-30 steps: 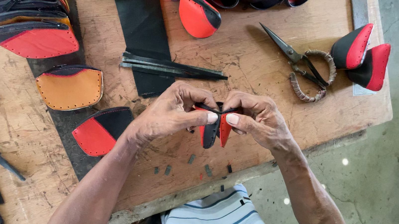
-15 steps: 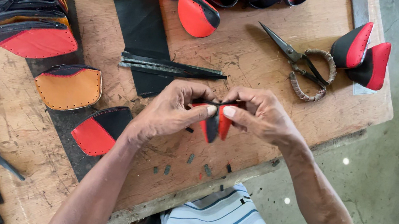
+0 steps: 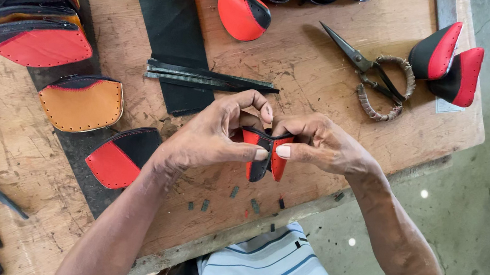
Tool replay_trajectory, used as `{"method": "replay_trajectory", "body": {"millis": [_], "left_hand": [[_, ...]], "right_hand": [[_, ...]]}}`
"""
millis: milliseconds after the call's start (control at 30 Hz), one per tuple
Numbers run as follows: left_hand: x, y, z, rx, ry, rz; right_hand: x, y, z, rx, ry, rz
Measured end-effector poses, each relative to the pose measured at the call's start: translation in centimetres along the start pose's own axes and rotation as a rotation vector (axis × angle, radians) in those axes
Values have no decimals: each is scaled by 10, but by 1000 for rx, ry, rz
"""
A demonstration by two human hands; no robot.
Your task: The person assembles small pouches by inserting a zipper into the seam between two colored fabric pieces, pressing the edges together, and trimming excess zipper with shears. The person repeats this process on multiple pouches, handling them one at a time and placing finished units on the table.
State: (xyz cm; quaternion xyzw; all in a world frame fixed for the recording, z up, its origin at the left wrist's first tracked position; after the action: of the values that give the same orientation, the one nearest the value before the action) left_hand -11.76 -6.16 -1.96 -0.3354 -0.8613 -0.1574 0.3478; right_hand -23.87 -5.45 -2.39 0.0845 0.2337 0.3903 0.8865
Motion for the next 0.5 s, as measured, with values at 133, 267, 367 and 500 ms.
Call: {"method": "replay_trajectory", "body": {"millis": [133,267,367,500], "left_hand": [[-5,-2,1,24,5,-28],[-12,-5,5,60,-11,-87],[-17,-4,5,109,-44,-106],[-23,-4,8,116,-122,-140]], "right_hand": [[2,-1,3,2,-21,44],[4,-2,2,46,-48,81],[2,-4,4,31,-39,53],[0,-7,9,-34,70,49]]}}
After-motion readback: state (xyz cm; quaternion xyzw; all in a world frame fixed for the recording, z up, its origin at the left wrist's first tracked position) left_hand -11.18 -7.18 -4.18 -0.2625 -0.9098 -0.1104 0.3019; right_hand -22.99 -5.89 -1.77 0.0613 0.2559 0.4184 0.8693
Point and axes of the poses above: each hand's wrist, its own y-axis away from the middle knuckle, its own x-axis out of the palm, z = x × y, the point moved 10 cm from there along -y, towards the middle knuckle, and after that the axes turned 15 degrees about y, right-handed, at the moved point
